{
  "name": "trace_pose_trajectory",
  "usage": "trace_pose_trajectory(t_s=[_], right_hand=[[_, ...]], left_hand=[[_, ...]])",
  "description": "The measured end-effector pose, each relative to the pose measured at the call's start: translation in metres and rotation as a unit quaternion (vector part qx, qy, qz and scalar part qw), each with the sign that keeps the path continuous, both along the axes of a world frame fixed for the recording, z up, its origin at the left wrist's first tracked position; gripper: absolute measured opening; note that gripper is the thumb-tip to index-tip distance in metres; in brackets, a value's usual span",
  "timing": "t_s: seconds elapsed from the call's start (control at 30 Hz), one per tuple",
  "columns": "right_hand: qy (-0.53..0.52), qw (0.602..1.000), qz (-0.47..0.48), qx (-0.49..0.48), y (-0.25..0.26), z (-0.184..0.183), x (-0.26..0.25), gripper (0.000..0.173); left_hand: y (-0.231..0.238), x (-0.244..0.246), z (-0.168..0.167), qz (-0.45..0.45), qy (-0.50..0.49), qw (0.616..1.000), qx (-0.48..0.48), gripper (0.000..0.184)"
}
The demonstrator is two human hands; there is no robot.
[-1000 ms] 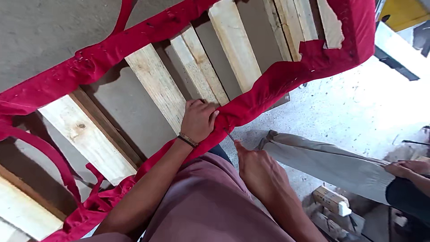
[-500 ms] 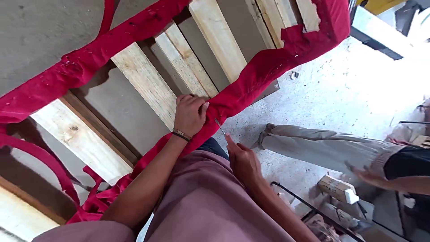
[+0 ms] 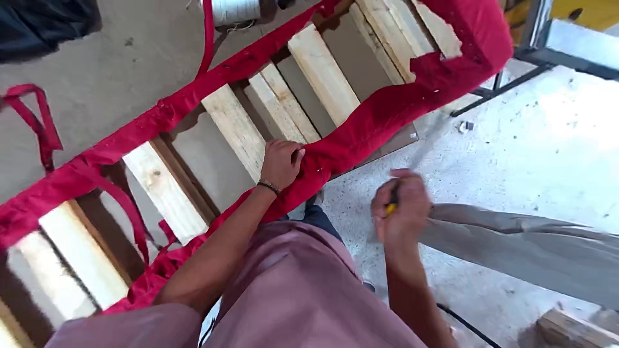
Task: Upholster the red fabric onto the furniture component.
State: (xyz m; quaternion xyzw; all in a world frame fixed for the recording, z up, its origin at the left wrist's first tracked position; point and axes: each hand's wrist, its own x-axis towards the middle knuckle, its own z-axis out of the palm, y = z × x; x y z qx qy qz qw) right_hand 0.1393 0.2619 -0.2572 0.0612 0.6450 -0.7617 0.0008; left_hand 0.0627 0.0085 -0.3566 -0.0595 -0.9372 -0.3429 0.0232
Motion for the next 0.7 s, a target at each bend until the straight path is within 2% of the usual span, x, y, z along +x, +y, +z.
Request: trace_pose_trajectory(t_s=[0.1,0.2,0.4,0.53,0.63,0.7], right_hand=[[-0.036,0.99,-0.005,0.137,0.008,-0.036,-0.004,0.032],[-0.047,0.981,-0.022,0.187,0.011,-0.041,-0.018,0.03],[0.05,0.965,0.032,0.254,0.026,-0.033,-0.106,0.03],[0.075,0.936,0.102,0.328,0.042,-0.038,-0.174,0.033],[0.101,0.902,0.135,0.397,0.047,-0.047,-0.226,0.035],[0.119,0.894,0.148,0.406,0.046,-0.062,-0.248,0.036]], left_hand=[[0.015,-0.001,0.019,0.0,0.056,0.998,0.017,0.025],[0.045,0.02,0.029,-0.062,0.002,0.998,-0.009,0.03],[0.075,0.018,0.037,-0.035,-0.051,0.995,-0.074,0.028],[0.09,0.023,0.047,-0.005,-0.061,0.989,-0.135,0.025],[0.094,0.024,0.051,-0.028,-0.04,0.98,-0.194,0.016],[0.093,0.017,0.054,-0.057,-0.042,0.975,-0.211,0.014]])
